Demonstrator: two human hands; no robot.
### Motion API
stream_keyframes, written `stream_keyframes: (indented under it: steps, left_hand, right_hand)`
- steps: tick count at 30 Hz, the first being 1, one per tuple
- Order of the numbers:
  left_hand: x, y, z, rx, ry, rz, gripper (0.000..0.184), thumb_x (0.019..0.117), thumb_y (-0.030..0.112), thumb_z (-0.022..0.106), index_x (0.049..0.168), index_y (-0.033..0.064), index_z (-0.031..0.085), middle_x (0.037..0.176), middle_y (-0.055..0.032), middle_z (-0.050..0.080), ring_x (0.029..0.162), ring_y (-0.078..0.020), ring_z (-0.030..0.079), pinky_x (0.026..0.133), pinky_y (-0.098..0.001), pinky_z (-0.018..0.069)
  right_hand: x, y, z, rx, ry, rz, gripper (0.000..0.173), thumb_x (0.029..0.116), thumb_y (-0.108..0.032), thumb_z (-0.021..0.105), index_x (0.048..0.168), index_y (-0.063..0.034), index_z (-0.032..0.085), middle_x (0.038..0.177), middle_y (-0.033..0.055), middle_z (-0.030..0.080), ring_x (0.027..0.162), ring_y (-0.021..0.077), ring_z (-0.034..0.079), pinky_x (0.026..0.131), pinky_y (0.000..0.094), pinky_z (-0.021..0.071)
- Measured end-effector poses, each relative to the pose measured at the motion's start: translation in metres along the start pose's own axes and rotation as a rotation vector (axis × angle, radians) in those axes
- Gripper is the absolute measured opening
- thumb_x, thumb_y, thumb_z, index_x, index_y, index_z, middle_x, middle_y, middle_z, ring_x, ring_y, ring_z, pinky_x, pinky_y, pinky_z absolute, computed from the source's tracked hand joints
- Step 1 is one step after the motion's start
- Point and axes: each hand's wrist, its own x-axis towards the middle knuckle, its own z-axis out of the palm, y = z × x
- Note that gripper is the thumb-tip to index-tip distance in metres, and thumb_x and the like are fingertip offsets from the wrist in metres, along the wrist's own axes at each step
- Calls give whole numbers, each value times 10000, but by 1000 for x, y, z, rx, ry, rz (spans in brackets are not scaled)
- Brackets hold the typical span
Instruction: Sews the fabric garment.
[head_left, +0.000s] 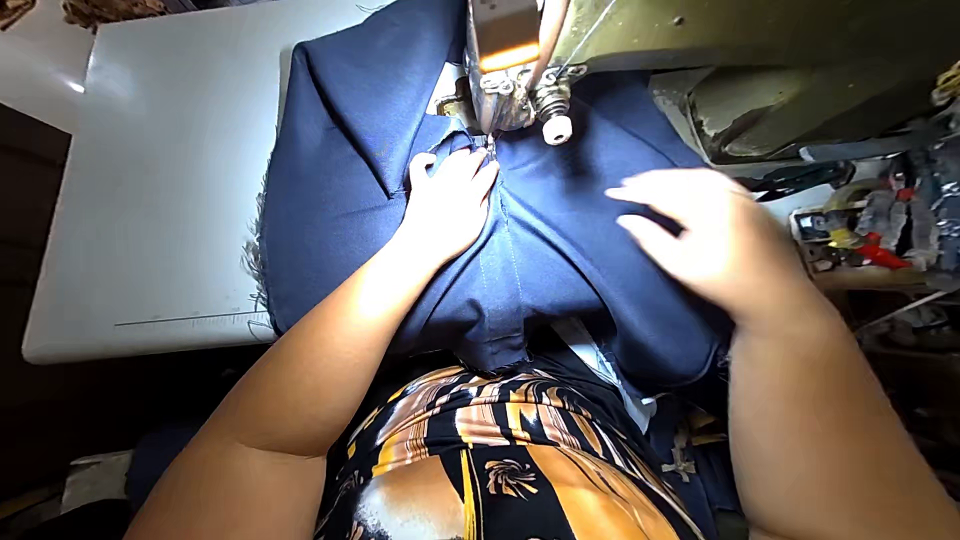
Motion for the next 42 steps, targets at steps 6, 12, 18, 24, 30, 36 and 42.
stream_keyframes:
  steps: [6,12,18,24,30,36,42]
  left_hand:
    - [-7,13,-28,-101,-256,-68,536,1073,400,269,1532,258,507,1637,-55,405,1559,-314,263,1172,-734,102]
    - [-40,58,-15,-120,-239,-191,647,1055,469,313,1617,149,345,1686,1,313,1580,-290,205,1147,-790,49]
    - [-45,44,-5,-128,-210,-151,684,1016,623,305,1617,299,345,1698,57,277,1583,-297,189,1114,-820,84]
    - [-43,44,-8,-115,-229,-140,675,1013,635,296,1617,336,331,1700,65,270,1581,-315,187,1101,-829,98]
    - [-30,16,-18,-230,-286,-89,720,984,740,294,1613,392,320,1673,40,334,1572,-367,192,1058,-877,71]
    - [-28,-44,-62,-249,126,-275,365,1056,243,497,1329,50,645,1313,-170,650,1238,-289,614,1084,-464,459]
    - [-68,67,-27,-203,-135,-277,570,1050,390,436,1582,187,420,1632,-57,394,1530,-339,307,1088,-824,173]
  right_hand:
    - [-109,49,-4,29,118,778,705,957,-395,699,1410,97,475,1319,408,519,1165,568,553,949,719,444]
    - [-5,29,-1,35,-151,529,379,1060,-224,543,1237,102,621,1196,358,644,1184,526,609,998,722,434]
    - [90,38,-7,390,-124,395,337,1053,-229,552,1321,-29,588,1266,149,648,1217,209,623,1061,400,505]
    - [35,5,-8,-157,43,352,539,989,-47,522,1519,9,440,1522,316,441,1358,557,461,1064,710,407]
    - [-52,-69,89,164,128,-246,311,1032,-279,510,1095,-120,769,1178,92,707,1205,269,625,1062,483,459]
    - [-60,-55,86,192,70,-268,342,979,-145,497,1201,-98,752,1308,124,681,1295,280,598,1118,464,448]
    - [-80,-55,86,160,-13,-399,469,909,-119,543,1336,-250,687,1444,73,615,1438,297,479,1204,625,293]
